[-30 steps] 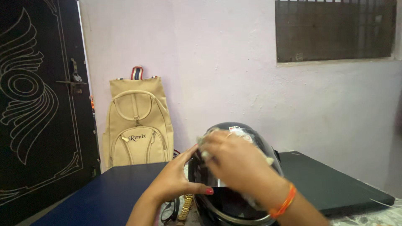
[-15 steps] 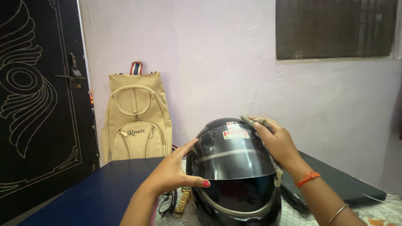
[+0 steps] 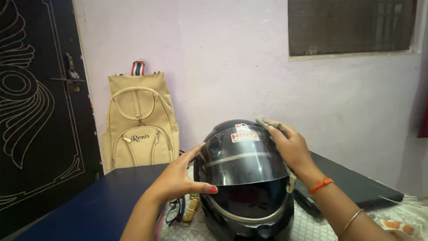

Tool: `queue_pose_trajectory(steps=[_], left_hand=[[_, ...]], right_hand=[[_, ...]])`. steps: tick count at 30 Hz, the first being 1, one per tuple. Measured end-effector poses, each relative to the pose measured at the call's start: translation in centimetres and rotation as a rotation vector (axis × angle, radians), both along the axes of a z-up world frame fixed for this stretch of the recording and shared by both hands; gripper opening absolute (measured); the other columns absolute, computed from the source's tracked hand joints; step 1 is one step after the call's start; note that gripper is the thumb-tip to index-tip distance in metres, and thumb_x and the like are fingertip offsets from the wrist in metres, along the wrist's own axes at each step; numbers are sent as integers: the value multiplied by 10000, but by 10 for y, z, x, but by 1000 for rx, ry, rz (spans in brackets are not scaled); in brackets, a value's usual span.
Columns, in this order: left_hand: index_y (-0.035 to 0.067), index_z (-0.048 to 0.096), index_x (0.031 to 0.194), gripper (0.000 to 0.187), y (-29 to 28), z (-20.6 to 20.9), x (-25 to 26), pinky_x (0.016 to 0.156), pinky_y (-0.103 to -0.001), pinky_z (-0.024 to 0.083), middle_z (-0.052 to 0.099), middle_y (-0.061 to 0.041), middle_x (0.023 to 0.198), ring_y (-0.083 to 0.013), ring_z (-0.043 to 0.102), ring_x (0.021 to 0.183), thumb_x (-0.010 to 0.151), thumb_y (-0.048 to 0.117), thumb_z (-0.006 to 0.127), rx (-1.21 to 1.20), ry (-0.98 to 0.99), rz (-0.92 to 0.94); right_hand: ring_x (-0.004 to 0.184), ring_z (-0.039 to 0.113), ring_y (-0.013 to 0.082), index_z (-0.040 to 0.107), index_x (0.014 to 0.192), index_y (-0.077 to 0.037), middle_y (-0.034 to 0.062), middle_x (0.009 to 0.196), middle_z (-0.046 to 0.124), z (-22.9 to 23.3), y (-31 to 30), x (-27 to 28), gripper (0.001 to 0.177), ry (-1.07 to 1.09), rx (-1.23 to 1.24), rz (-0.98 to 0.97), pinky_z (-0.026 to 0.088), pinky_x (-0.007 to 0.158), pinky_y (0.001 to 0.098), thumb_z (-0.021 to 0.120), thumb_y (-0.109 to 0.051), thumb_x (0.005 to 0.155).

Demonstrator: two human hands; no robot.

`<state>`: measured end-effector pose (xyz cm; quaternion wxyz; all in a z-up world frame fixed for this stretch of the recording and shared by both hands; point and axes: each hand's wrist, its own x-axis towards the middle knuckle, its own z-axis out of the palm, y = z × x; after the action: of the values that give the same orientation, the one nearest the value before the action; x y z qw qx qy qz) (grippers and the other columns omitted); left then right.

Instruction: The person wipes a laptop screen and body with a cloth, then wipes a motorcycle helmet inside and out. The person also picks up a cup of pens and wipes it with the same cloth.

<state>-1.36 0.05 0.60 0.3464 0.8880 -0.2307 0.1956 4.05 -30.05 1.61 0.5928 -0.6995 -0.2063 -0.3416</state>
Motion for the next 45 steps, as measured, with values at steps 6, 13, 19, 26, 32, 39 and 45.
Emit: queue_pose_trajectory(steps=[6,13,19,26,32,39,45], left_hand=[[186,317,1583,1318,-1,2,-2,1207,-416,302,410,-165,1587,-291,355,1503,464,434,969,-14,50,12],[178,321,1580,1305,-1,1,0,1209,-413,305,423,-174,1580,-292,371,1501,476,427,971,8,26,-3],[193,318,1586,1311,0,2,-1,1207,-412,310,433,-167,1578,-288,382,1498,472,445,961,28,24,15],[197,305,1593,1314,1,1,0,1202,-418,313,401,-168,1598,-294,360,1505,484,465,957,17,38,11],[159,274,1604,1346,2,-2,1,1209,-403,294,350,-147,1636,-276,328,1521,488,493,949,12,20,-3],[83,329,1598,1347,20,-19,16,1201,-373,335,427,-160,1608,-277,400,1494,461,471,937,-26,26,-20],[44,338,1558,1300,56,-30,25,1148,-347,426,482,-171,1542,-277,495,1416,476,412,959,220,153,280]], right_hand=[[735,530,97,790,1215,-120,9,826,639,-6,-3,9,337,153,100,-58,451,657,259,617,-284,977],[699,542,75,788,1201,-156,-1,808,655,-8,-5,15,330,54,9,-63,449,630,251,617,-305,961],[821,616,166,773,1230,-156,83,952,722,2,4,0,339,31,-96,-137,497,740,311,621,-291,959],[1186,662,303,735,1178,-85,116,1298,700,18,31,-40,316,-410,-403,-194,499,992,388,642,-239,918],[1234,616,308,766,1125,-113,109,1304,691,33,64,-67,297,-434,-647,-241,473,1027,420,672,-215,863],[1049,650,318,762,925,-46,133,1054,725,29,119,-72,208,-632,-1174,-61,481,972,423,683,-193,801],[1016,630,312,758,834,-53,129,946,699,-10,160,-60,187,-877,-1652,-294,459,991,437,675,-205,765]])
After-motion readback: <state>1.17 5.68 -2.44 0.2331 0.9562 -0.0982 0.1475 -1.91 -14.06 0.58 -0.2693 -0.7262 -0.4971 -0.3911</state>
